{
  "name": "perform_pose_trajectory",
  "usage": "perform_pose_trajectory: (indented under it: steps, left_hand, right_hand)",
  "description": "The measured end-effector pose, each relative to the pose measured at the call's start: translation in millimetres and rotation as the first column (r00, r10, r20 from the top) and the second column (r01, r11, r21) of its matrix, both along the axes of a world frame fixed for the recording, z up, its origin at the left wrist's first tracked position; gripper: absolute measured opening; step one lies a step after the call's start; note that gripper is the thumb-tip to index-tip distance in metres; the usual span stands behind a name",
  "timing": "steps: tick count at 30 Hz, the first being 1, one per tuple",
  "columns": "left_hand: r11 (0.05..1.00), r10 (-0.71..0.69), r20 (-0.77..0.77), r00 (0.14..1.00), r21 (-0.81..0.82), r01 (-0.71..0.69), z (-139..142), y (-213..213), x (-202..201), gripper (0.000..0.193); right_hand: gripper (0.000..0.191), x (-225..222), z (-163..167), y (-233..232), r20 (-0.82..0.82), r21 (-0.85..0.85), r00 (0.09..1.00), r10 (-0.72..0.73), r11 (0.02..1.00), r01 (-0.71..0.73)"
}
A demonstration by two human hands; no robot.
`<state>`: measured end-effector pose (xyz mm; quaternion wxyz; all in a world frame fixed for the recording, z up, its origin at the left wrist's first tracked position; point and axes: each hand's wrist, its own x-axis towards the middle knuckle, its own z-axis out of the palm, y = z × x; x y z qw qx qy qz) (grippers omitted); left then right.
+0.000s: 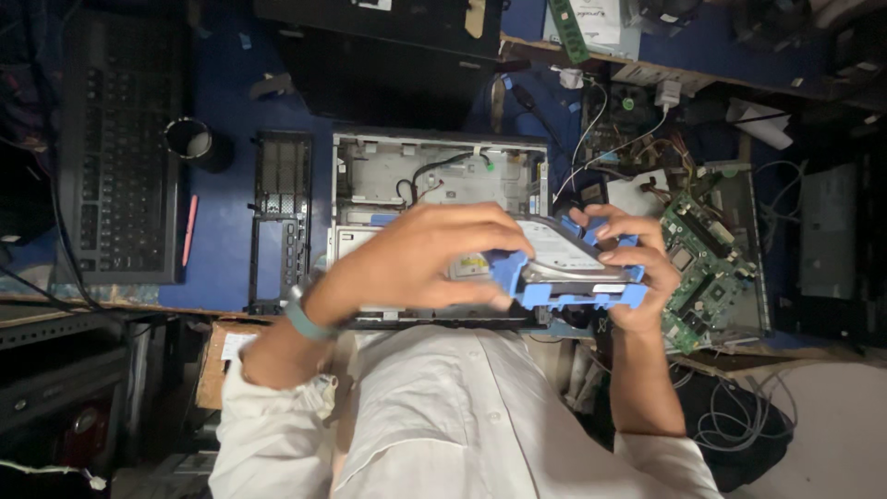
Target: The person cleans a CPU heatsink fan and an optical drive with a toothbrush, then removes the optical drive from the open desktop case. They take a hard drive, fit it into a blue plastic caddy, and secure the assembled drive into the case.
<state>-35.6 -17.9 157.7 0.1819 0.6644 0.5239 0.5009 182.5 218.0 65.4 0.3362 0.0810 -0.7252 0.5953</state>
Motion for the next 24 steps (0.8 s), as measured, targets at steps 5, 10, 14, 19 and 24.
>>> perform_pose_trajectory:
  steps: [5,10,14,19,24]
  left_hand:
    - [0.939,-0.320,0.139,0.937,-0.088,0.333,-2.6,12.3,-30.0,0.036]
    - [0.897,-0.227,0.261,0.938,-0.319,0.306,-7.9,25.0,-18.8,0.055]
    - [0.973,-0.214,0.076,0.974,-0.070,0.219,-3.0,22.0,-29.5,0.100]
    - [0.776,-0.100,0.705,0.702,0.497,-0.389,-8.3,22.6,-12.0,0.120]
    - [0.831,0.196,0.388,0.900,0.422,-0.363,-24.5,52.2,32.7,0.126]
  right_hand:
    - [0.031,2.2,2.6,-2.0,0.072,0.044,0.997,0.013,0.999,-0.016]
    - [0.042,-2.4,11.1,0.6,0.073,-0.046,0.991,0.108,0.993,-0.105]
    - [0.042,-4.3,16.3,2.5,0.074,0.055,0.993,0.093,0.994,-0.097]
    - [0.040,-12.5,9.9,-4.4,0.099,0.059,0.993,0.061,0.996,-0.067]
    - [0.037,-24.6,4.1,-13.1,0.160,0.048,0.987,0.000,0.999,-0.007]
